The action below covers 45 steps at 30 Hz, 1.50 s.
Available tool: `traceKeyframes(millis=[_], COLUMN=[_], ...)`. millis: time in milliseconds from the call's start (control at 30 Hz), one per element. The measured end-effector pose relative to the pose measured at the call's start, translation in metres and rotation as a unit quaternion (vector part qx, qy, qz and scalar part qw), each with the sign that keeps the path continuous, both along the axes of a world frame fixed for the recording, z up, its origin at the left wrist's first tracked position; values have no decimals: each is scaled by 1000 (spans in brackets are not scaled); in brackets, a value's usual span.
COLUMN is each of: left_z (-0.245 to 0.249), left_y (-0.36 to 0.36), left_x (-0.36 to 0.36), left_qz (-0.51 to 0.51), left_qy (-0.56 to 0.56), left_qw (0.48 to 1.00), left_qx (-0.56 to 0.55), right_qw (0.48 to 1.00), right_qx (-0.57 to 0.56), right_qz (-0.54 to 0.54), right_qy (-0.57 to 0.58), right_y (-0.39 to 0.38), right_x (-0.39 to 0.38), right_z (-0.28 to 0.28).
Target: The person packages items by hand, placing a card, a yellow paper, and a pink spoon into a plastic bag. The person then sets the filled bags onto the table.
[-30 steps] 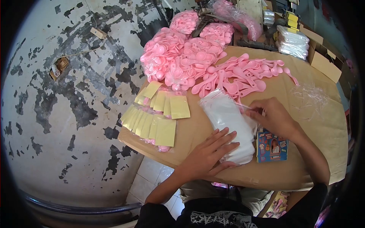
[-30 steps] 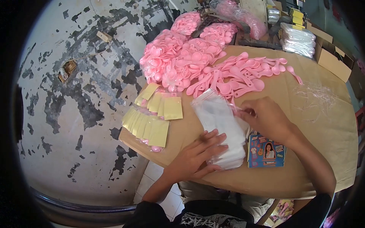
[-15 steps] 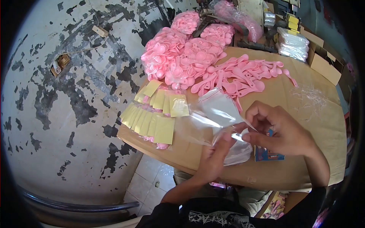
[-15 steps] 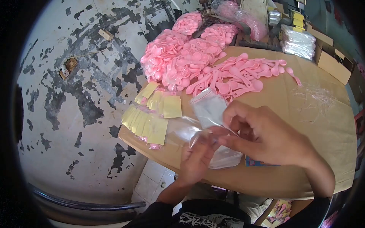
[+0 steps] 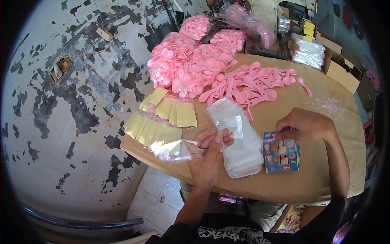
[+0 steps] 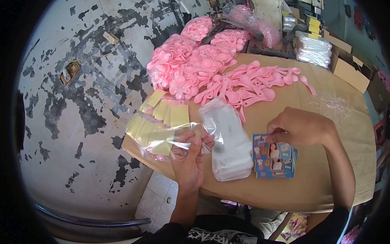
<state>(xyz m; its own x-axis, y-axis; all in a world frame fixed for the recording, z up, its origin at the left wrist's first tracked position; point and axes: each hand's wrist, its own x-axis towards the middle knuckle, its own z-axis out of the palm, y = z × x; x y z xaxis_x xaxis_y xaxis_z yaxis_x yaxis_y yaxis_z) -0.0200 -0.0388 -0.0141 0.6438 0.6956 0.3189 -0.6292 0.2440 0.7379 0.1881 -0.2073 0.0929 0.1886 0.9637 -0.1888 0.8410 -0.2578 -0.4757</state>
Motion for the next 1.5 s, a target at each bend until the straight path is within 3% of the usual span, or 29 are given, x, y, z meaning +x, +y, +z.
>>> traceKeyframes(millis=[133,233,333,367,433,533,567,667,700,800,900,967,1033,1133,1200,1300,1433,1500], left_z=[-2,5,0,2,12,23,27,37,37,35,32,11,-5,-7,-12,-15,-4,-4], left_y=[2,-1,5,6,3,-9,-15,-17,-20,-8,-3,-1,1,-5,-6,-9,-5,1], left_x=[1,3,-2,-4,-10,-18,-16,-24,-26,-34,-40,-33,-29,-17,-20,-26,-30,-30], left_qz=[38,6,-98,-122,-172,-291,-270,-386,-358,-302,-165,-40,39,138,39,-27,-64,-65], left_qy=[38,63,76,97,140,224,211,320,300,349,386,328,309,284,297,304,313,316], left_qw=[998,998,992,986,967,913,902,843,868,867,872,886,882,821,838,833,803,830], left_qx=[42,23,30,62,123,175,264,196,170,186,250,326,353,476,456,462,503,455], right_qw=[991,1000,998,998,970,962,965,948,941,931,951,962,957,943,949,993,987,988], right_qx=[125,-23,-33,57,230,223,210,205,227,246,201,229,273,312,278,-13,72,112], right_qz=[-34,-1,37,10,-47,28,26,-55,-72,-95,-121,-110,-99,-90,-95,-77,-56,-47], right_qy=[22,8,25,37,60,155,155,238,240,252,203,100,18,-71,-117,-87,-131,-95], right_y=[4,2,1,4,15,14,14,18,20,28,36,45,52,55,48,48,56,57], right_x=[-3,-7,0,-3,-19,-44,-53,-56,-53,-39,-31,-27,-22,-21,-33,-52,-59,-57], right_z=[-1,11,-3,-6,-8,-2,0,-11,-14,-32,-39,-49,-62,-65,-52,-25,-47,-50])
